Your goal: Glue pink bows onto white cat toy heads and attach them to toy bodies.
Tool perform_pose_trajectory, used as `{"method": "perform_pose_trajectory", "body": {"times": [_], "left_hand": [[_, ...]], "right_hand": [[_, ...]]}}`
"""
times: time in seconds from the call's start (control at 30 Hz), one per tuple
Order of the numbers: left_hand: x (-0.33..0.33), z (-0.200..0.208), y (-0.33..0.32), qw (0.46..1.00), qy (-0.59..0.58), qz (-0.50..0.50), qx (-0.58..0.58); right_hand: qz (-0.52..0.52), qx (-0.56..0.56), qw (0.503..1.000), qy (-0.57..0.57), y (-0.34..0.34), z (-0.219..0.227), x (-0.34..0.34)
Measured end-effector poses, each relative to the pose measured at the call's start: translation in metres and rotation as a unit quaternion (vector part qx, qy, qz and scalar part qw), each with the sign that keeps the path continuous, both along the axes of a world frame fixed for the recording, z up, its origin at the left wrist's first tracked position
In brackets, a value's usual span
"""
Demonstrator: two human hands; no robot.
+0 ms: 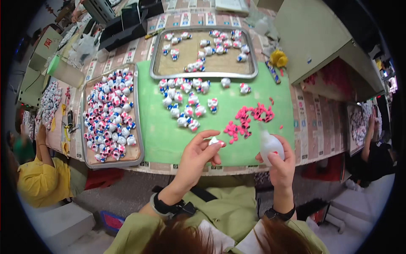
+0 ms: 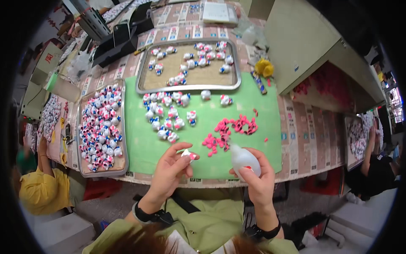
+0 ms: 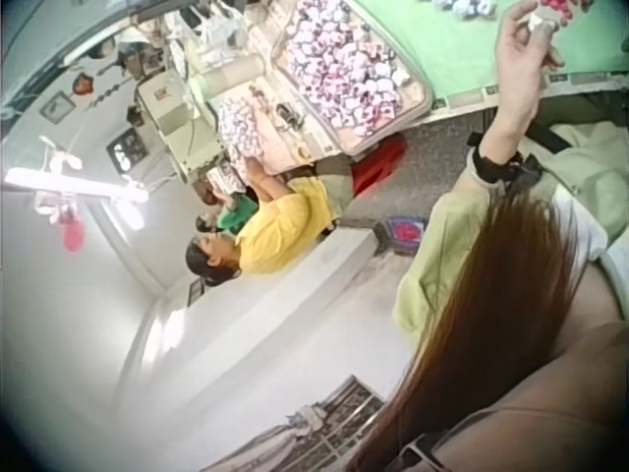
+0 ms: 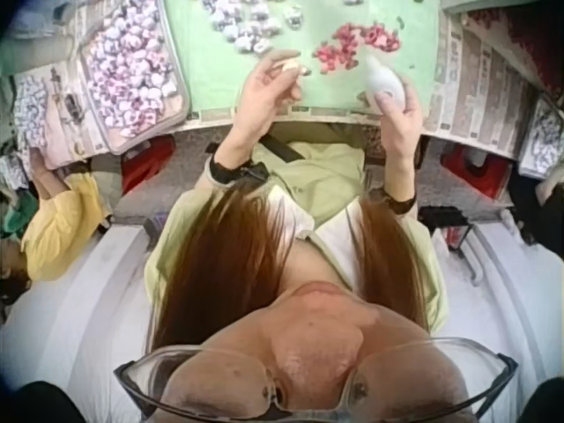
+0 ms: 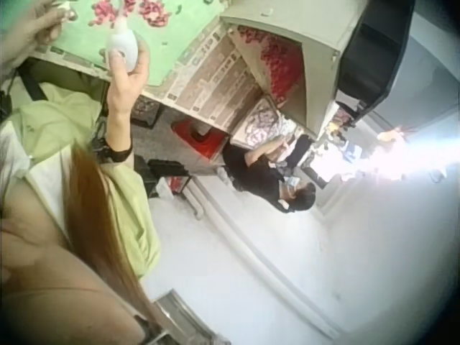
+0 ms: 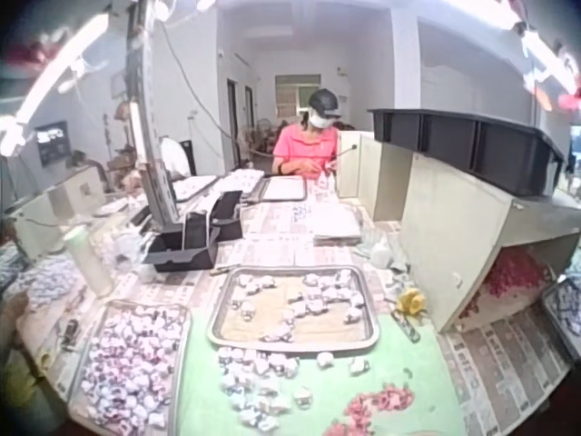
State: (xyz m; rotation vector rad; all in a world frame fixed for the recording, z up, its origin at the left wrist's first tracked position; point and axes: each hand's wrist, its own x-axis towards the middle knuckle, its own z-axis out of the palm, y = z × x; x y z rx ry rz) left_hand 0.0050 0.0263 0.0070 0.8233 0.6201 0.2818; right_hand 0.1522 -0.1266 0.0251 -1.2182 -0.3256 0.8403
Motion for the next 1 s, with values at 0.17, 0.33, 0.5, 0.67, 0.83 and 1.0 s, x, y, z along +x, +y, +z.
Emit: {"method": "perform_pose_trajectory", "body": {"times": [0.17,0.33,0.5,0.67,0.83,1.0], "left_hand": [[0.001,-0.002,-0.018,0.996,-0.067,0.032,-0.052],[-0.005,-0.003,-0.017,0.999,-0.039,0.031,-0.002],[-0.006,-0.007,-0.02,0.997,-0.056,0.05,0.012],[-0.007,-0.008,-0.02,0.998,-0.051,0.048,0.004],[-0.007,-0.006,-0.021,0.997,-0.058,0.045,-0.004],[-0.006,-0.006,-0.022,0.998,-0.054,0.041,-0.002]], "right_hand": [[-0.05,-0.018,0.995,-0.088,0.008,0.004,-0.02],[-0.046,0.035,0.957,-0.283,0.01,0.008,-0.029],[-0.025,0.043,0.898,-0.438,0.006,0.002,-0.03],[-0.02,0.042,0.899,-0.436,0.009,0.0,-0.03],[-0.014,0.035,0.897,-0.439,0.009,0.0,-0.03],[-0.007,0.039,0.897,-0.439,0.009,-0.001,-0.029]]}}
